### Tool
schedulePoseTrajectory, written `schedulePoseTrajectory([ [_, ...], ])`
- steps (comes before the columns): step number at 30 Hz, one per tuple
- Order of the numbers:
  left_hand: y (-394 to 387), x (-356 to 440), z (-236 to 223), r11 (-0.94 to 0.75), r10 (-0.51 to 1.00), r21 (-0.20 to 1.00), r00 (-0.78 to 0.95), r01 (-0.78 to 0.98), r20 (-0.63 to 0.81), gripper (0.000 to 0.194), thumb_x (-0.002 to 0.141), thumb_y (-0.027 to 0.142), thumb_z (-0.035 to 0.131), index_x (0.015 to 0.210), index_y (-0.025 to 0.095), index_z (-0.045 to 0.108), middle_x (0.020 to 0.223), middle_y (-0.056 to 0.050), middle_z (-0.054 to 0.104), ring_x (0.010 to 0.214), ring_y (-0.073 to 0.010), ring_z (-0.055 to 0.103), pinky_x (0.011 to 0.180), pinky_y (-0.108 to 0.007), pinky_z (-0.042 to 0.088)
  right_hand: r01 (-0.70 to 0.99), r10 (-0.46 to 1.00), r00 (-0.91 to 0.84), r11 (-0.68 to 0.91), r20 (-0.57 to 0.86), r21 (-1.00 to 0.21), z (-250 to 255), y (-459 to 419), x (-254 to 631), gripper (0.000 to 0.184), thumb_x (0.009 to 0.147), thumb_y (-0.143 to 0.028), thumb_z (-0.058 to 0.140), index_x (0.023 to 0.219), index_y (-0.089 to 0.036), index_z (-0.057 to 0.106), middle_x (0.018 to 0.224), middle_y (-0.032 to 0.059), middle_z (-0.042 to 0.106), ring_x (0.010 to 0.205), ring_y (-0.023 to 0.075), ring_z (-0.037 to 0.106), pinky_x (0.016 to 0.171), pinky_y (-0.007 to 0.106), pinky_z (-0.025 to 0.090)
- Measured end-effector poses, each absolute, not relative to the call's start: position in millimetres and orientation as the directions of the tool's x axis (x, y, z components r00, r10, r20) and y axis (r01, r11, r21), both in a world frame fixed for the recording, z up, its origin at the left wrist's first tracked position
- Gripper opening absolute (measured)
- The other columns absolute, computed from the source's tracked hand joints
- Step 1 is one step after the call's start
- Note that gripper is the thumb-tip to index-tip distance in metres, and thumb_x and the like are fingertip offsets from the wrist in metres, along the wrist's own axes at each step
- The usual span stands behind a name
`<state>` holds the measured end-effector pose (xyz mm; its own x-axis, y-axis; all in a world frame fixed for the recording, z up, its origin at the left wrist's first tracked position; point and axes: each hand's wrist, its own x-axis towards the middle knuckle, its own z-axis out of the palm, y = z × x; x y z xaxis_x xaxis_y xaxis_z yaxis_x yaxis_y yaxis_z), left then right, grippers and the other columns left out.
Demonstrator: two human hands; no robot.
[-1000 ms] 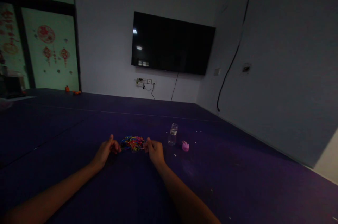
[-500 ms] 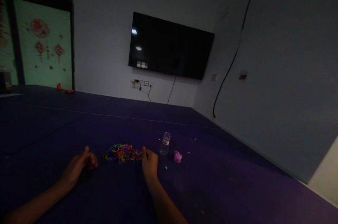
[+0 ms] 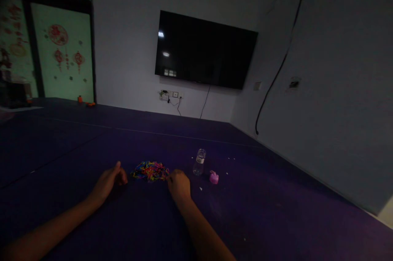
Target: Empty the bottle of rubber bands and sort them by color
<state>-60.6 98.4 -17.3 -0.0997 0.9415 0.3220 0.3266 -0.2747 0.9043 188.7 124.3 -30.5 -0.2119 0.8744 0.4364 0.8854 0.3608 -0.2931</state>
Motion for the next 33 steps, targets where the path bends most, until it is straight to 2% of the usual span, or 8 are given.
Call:
schedulePoseTrajectory([
  [4,93,-58,-18,-0.304,0.919,0.871,-0.122,0.386,0.374,0.067,0.082,0.067,0.018,0.051,0.021,0.055,0.053,-0.004,0.06,0.056,-0.0177,0.056,0.059,-0.029,0.045,0.922,0.881,-0.19,0.312,0.434,-0.228,-25,123,187,0.016,0.084,-0.018,0.053,0.077,-0.019,0.068,0.083,0.007,0.066,0.08,0.0184,0.061,0.065,0.024,0.041],
  [7,86,-57,-17,-0.342,0.898,0.835,-0.11,0.431,0.425,0.063,0.082,0.067,0.022,0.057,0.021,0.057,0.06,-0.004,0.063,0.062,-0.0189,0.058,0.062,-0.03,0.046,0.9,0.843,-0.159,0.338,0.513,-0.277,-21,117,185,0.02,0.087,-0.02,0.048,0.079,-0.019,0.066,0.086,0.0063,0.065,0.081,0.0171,0.06,0.067,0.024,0.041],
  [10,77,-57,-15,-0.383,0.882,0.802,-0.077,0.459,0.465,0.054,0.082,0.063,0.03,0.066,0.021,0.06,0.067,-0.004,0.065,0.068,-0.0201,0.06,0.065,-0.03,0.046,0.82,0.774,-0.183,0.46,0.606,-0.34,-20,103,176,0.023,0.089,-0.024,0.044,0.082,-0.02,0.066,0.086,0.0053,0.065,0.079,0.0158,0.06,0.069,0.023,0.042],
  [13,70,-58,-16,-0.42,0.876,0.768,-0.003,0.484,0.482,0.041,0.082,0.055,0.04,0.077,0.021,0.063,0.073,-0.003,0.067,0.071,-0.0201,0.061,0.066,-0.028,0.045,0.681,0.708,-0.378,0.649,0.596,-0.338,-22,83,161,0.021,0.087,-0.024,0.046,0.081,-0.022,0.066,0.083,0.0036,0.066,0.076,0.0145,0.06,0.067,0.022,0.042],
  [17,65,-58,-26,-0.471,0.86,0.698,0.105,0.54,0.5,0.027,0.081,0.044,0.048,0.083,0.022,0.065,0.081,-0.003,0.067,0.075,-0.0191,0.061,0.069,-0.028,0.046,0.518,0.606,-0.649,0.795,0.46,-0.316,-29,62,146,0.018,0.084,-0.024,0.05,0.082,-0.024,0.068,0.082,0.0015,0.067,0.075,0.0133,0.061,0.065,0.02,0.042],
  [20,61,-56,-30,-0.562,0.811,0.568,0.265,0.601,0.521,0.02,0.082,0.036,0.05,0.078,0.022,0.065,0.083,-0.005,0.066,0.08,-0.0193,0.059,0.074,-0.031,0.045,0.511,0.616,-0.651,0.788,0.443,-0.344,-31,61,142,0.016,0.082,-0.025,0.053,0.086,-0.025,0.069,0.084,0.0005,0.068,0.077,0.0134,0.062,0.068,0.021,0.043],
  [26,54,-50,-26,-0.689,0.702,0.386,0.435,0.613,0.564,0.015,0.083,0.026,0.048,0.079,0.022,0.062,0.082,-0.005,0.062,0.081,-0.0192,0.056,0.073,-0.032,0.044,0.699,0.756,-0.361,0.607,0.546,-0.379,-26,87,153,0.027,0.084,-0.012,0.046,0.094,-0.022,0.069,0.097,0.0045,0.068,0.093,0.0174,0.059,0.083,0.027,0.043],
  [33,42,-45,-23,-0.765,0.607,0.222,0.561,0.605,0.562,0.009,0.082,0.022,0.049,0.075,0.019,0.053,0.078,-0.004,0.059,0.077,-0.0178,0.052,0.069,-0.031,0.041,0.762,0.768,-0.412,0.585,0.49,-0.277,-23,101,163,0.037,0.076,-0.002,0.044,0.095,-0.019,0.07,0.104,0.0052,0.067,0.101,0.0182,0.056,0.093,0.03,0.041],
])
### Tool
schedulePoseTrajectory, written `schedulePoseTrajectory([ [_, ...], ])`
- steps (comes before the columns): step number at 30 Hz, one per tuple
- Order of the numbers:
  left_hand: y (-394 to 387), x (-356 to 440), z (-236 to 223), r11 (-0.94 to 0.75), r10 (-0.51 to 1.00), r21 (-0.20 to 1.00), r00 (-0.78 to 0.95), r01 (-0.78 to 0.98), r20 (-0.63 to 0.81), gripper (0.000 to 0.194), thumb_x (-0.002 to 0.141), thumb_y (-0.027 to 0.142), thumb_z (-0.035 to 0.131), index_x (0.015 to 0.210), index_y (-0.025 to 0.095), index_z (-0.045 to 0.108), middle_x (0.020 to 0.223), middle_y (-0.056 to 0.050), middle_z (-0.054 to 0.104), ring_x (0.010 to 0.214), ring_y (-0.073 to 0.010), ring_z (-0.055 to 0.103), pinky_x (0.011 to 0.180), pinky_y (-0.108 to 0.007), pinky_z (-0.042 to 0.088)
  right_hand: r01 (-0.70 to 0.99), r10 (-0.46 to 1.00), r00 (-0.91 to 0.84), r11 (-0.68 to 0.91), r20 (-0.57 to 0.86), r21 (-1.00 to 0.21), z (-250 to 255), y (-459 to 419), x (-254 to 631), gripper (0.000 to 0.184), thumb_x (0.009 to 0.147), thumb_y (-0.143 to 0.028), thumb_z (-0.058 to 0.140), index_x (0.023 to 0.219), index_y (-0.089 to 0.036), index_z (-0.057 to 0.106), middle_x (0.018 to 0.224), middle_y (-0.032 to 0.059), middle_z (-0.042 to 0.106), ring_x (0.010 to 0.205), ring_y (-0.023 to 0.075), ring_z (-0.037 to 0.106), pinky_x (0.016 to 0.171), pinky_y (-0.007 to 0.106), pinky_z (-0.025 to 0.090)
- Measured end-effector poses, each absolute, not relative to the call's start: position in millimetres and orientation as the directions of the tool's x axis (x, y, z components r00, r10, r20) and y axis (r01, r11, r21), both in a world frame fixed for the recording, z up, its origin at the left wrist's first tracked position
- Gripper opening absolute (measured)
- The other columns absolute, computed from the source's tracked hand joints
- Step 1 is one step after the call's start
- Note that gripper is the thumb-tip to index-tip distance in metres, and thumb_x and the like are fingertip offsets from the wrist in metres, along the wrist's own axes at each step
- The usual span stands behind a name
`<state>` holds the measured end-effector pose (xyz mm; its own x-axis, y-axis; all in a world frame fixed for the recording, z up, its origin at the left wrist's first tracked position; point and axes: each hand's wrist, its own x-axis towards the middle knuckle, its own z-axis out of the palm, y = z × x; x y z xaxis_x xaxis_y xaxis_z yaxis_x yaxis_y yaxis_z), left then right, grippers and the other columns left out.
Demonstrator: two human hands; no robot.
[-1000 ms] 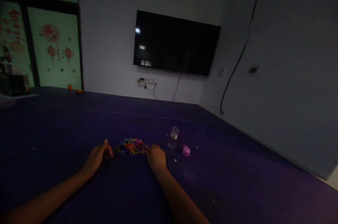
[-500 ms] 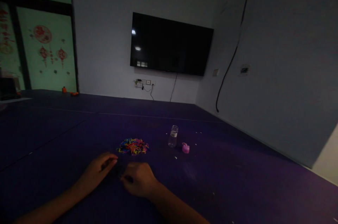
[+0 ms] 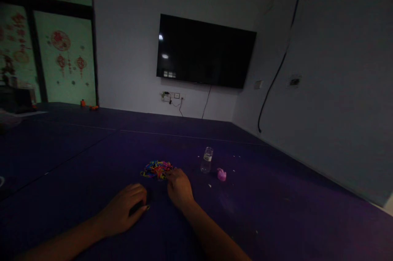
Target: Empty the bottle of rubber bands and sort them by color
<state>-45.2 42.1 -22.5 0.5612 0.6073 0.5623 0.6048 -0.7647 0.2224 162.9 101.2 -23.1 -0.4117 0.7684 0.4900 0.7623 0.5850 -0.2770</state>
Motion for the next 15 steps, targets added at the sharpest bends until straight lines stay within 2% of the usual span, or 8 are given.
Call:
schedulePoseTrajectory([
  [7,39.8,-43.7,-20.6,-0.842,0.505,0.169,0.638,0.513,0.581,0.016,0.083,0.022,0.048,0.068,0.018,0.054,0.074,-0.003,0.058,0.074,-0.0161,0.051,0.068,-0.03,0.04,0.748,0.721,-0.517,0.643,0.462,-0.166,-26.8,101.5,160.9,0.04,0.078,-0.004,0.043,0.105,-0.022,0.067,0.117,0.003,0.062,0.113,0.0192,0.05,0.105,0.035,0.03],
  [15,43.7,-46.9,-25.6,-0.863,0.468,0.148,0.653,0.483,0.595,0.018,0.086,0.025,0.048,0.087,0.02,0.066,0.08,-0.004,0.064,0.08,-0.017,0.055,0.074,-0.032,0.043,0.793,0.759,-0.489,0.592,0.43,-0.143,-30.6,107.0,158.4,0.033,0.079,-0.003,0.042,0.096,-0.018,0.066,0.106,0.0071,0.065,0.105,0.0207,0.054,0.1,0.034,0.035],
])
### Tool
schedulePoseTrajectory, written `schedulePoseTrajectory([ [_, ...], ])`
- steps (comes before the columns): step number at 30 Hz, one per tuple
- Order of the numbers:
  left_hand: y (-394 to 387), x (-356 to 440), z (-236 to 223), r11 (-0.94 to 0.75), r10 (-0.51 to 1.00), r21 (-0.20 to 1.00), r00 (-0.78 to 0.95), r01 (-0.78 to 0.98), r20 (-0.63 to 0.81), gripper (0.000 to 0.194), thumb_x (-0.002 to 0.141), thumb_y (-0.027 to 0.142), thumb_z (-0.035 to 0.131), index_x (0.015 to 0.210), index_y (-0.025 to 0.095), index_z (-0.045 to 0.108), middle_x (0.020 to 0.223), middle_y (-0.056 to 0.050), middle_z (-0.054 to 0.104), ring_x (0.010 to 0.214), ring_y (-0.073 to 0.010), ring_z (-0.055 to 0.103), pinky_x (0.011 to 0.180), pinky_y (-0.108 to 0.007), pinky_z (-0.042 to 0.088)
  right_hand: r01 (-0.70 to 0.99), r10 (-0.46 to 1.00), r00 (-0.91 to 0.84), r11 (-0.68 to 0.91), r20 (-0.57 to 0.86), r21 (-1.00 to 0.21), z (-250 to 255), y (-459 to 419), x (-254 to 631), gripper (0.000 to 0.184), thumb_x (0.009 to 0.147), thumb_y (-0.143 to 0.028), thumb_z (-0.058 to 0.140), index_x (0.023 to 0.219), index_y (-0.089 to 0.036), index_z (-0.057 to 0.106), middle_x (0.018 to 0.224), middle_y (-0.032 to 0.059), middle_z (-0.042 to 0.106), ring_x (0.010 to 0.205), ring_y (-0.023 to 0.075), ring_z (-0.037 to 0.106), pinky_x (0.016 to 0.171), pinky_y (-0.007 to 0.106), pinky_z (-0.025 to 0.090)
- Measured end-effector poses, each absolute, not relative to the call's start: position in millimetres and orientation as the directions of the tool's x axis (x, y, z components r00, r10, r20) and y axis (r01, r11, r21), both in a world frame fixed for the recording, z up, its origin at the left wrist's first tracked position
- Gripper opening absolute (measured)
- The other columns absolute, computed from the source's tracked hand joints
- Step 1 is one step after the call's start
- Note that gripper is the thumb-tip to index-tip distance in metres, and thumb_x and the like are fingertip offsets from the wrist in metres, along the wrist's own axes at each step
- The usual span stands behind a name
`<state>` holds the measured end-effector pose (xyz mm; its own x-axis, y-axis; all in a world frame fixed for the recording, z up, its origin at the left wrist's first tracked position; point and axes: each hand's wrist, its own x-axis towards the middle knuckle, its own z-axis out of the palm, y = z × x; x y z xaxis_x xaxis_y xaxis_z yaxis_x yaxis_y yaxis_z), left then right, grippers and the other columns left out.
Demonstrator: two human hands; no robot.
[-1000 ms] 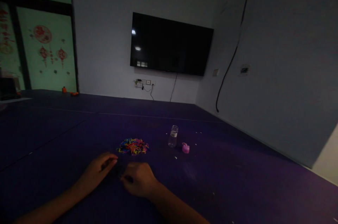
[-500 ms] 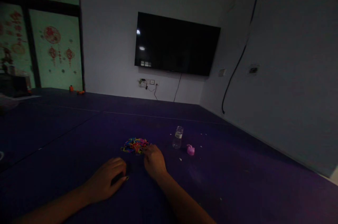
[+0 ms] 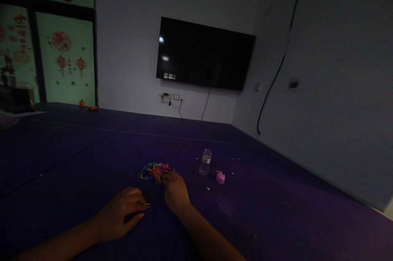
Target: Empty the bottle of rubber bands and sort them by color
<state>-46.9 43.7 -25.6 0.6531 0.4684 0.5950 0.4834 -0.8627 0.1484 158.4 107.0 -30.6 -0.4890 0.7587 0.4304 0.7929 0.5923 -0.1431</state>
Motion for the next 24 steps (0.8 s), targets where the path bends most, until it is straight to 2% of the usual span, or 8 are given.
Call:
schedulePoseTrajectory([
  [6,50,-49,-32,-0.869,0.452,0.132,0.658,0.476,0.602,0.02,0.087,0.023,0.048,0.092,0.022,0.067,0.083,-0.004,0.066,0.083,-0.0172,0.056,0.076,-0.033,0.044,0.83,0.787,-0.412,0.532,0.459,-0.169,-30,106,159,0.035,0.078,-0.002,0.041,0.098,-0.018,0.065,0.103,0.0083,0.064,0.1,0.0201,0.056,0.09,0.031,0.041],
  [13,46,-47,-24,-0.87,0.452,0.135,0.658,0.474,0.602,0.019,0.088,0.022,0.046,0.089,0.021,0.065,0.08,-0.004,0.065,0.08,-0.0163,0.056,0.074,-0.032,0.043,0.801,0.775,-0.381,0.549,0.505,-0.239,-27,104,160,0.038,0.076,-0.002,0.04,0.101,-0.018,0.065,0.105,0.0083,0.064,0.102,0.0199,0.055,0.089,0.032,0.042],
  [19,40,-45,-18,-0.87,0.46,0.149,0.665,0.47,0.588,0.019,0.088,0.019,0.045,0.081,0.019,0.062,0.078,-0.003,0.065,0.077,-0.0156,0.055,0.072,-0.031,0.041,0.721,0.716,-0.485,0.653,0.502,-0.234,-30,103,160,0.036,0.071,-0.002,0.044,0.092,-0.02,0.067,0.102,0.005,0.066,0.102,0.0184,0.055,0.091,0.031,0.04],
  [24,41,-45,-20,-0.889,0.423,0.138,0.666,0.438,0.614,0.02,0.088,0.02,0.044,0.077,0.018,0.061,0.076,-0.003,0.064,0.076,-0.0153,0.055,0.072,-0.031,0.041,0.669,0.665,-0.568,0.716,0.485,-0.199,-32,105,160,0.039,0.073,-0.003,0.045,0.1,-0.021,0.066,0.103,0.0043,0.066,0.101,0.0178,0.056,0.09,0.031,0.041],
])
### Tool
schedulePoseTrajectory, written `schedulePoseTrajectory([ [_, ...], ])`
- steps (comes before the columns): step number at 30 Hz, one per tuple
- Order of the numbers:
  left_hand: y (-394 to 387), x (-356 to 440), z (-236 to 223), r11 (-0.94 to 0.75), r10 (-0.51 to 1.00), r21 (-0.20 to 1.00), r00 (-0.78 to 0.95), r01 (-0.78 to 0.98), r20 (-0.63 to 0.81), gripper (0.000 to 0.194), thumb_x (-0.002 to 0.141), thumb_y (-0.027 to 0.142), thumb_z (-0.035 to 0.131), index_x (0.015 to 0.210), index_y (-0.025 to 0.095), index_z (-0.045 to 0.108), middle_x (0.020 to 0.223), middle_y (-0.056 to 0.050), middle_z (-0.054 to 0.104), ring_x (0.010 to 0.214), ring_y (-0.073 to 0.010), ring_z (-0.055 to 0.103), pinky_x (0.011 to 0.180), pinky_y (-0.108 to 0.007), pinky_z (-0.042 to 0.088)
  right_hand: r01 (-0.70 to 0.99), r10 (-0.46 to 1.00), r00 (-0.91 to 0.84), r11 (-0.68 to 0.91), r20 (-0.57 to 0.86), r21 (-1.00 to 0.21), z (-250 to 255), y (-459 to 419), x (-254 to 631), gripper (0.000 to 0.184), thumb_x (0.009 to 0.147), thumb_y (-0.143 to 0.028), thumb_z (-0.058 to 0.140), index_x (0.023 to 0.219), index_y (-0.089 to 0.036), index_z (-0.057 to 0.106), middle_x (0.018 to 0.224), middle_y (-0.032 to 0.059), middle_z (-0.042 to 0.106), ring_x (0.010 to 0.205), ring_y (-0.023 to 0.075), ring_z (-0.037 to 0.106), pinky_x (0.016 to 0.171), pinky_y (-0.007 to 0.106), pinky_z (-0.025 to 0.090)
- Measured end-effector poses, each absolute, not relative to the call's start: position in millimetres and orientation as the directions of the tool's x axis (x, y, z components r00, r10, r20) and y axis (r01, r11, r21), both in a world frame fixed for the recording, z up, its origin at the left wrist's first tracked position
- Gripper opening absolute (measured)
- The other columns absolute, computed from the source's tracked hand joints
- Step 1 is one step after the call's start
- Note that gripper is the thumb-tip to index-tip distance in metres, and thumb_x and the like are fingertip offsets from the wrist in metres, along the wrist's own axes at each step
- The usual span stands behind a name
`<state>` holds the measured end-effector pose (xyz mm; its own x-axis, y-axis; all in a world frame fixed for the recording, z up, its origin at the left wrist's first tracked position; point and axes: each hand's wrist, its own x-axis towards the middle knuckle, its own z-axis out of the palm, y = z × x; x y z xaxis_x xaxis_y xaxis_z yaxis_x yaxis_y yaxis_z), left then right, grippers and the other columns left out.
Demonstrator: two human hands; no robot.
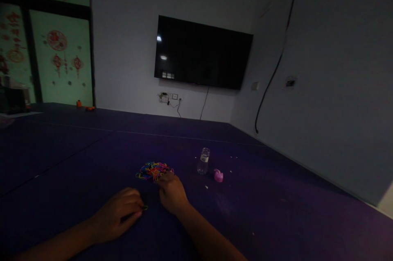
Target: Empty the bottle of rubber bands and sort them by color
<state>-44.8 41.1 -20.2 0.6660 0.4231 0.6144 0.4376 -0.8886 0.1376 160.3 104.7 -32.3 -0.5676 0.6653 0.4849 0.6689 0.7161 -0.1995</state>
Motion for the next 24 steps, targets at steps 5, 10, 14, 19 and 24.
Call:
schedulePoseTrajectory([
  [5,41.0,-45.5,-19.3,-0.887,0.425,0.135,0.662,0.442,0.618,0.02,0.088,0.02,0.043,0.078,0.018,0.061,0.076,-0.003,0.064,0.076,-0.0151,0.055,0.072,-0.03,0.042,0.632,0.609,-0.636,0.764,0.475,-0.132,-29.3,104.0,158.0,0.038,0.078,-0.004,0.044,0.106,-0.02,0.064,0.105,0.0052,0.066,0.099,0.0172,0.056,0.088,0.029,0.042],
  [10,40.5,-45.6,-19.1,-0.886,0.425,0.13,0.669,0.445,0.61,0.021,0.089,0.02,0.043,0.078,0.018,0.061,0.077,-0.003,0.065,0.076,-0.0153,0.056,0.072,-0.03,0.042,0.636,0.6,-0.63,0.763,0.493,-0.116,-26.8,101.2,157.2,0.039,0.08,-0.005,0.044,0.111,-0.019,0.063,0.112,0.005,0.063,0.104,0.0169,0.054,0.092,0.029,0.04],
  [14,40.6,-45.4,-20.2,-0.885,0.428,0.133,0.667,0.446,0.61,0.02,0.088,0.02,0.044,0.079,0.018,0.061,0.077,-0.003,0.065,0.076,-0.0152,0.056,0.073,-0.031,0.042,0.643,0.608,-0.641,0.758,0.469,-0.103,-27.1,101.6,157.3,0.039,0.081,-0.007,0.043,0.113,-0.019,0.062,0.115,0.0055,0.062,0.108,0.018,0.052,0.093,0.03,0.04],
  [19,40.8,-45.5,-20.4,-0.881,0.438,0.138,0.669,0.453,0.601,0.019,0.087,0.019,0.046,0.078,0.018,0.062,0.08,-0.003,0.066,0.078,-0.0151,0.057,0.073,-0.03,0.043,0.667,0.634,-0.638,0.739,0.438,-0.096,-28.3,103.7,156.8,0.038,0.081,-0.005,0.042,0.109,-0.019,0.063,0.111,0.0063,0.063,0.106,0.0178,0.053,0.092,0.03,0.04],
  [24,41.9,-46.5,-21.2,-0.864,0.463,0.136,0.657,0.485,0.596,0.016,0.084,0.017,0.049,0.081,0.019,0.064,0.093,-0.004,0.068,0.087,-0.0174,0.058,0.077,-0.033,0.044,0.698,0.66,-0.617,0.71,0.429,-0.089,-32.2,106.3,158.0,0.038,0.08,-0.004,0.042,0.109,-0.019,0.062,0.11,0.0075,0.063,0.106,0.018,0.053,0.093,0.031,0.039],
])
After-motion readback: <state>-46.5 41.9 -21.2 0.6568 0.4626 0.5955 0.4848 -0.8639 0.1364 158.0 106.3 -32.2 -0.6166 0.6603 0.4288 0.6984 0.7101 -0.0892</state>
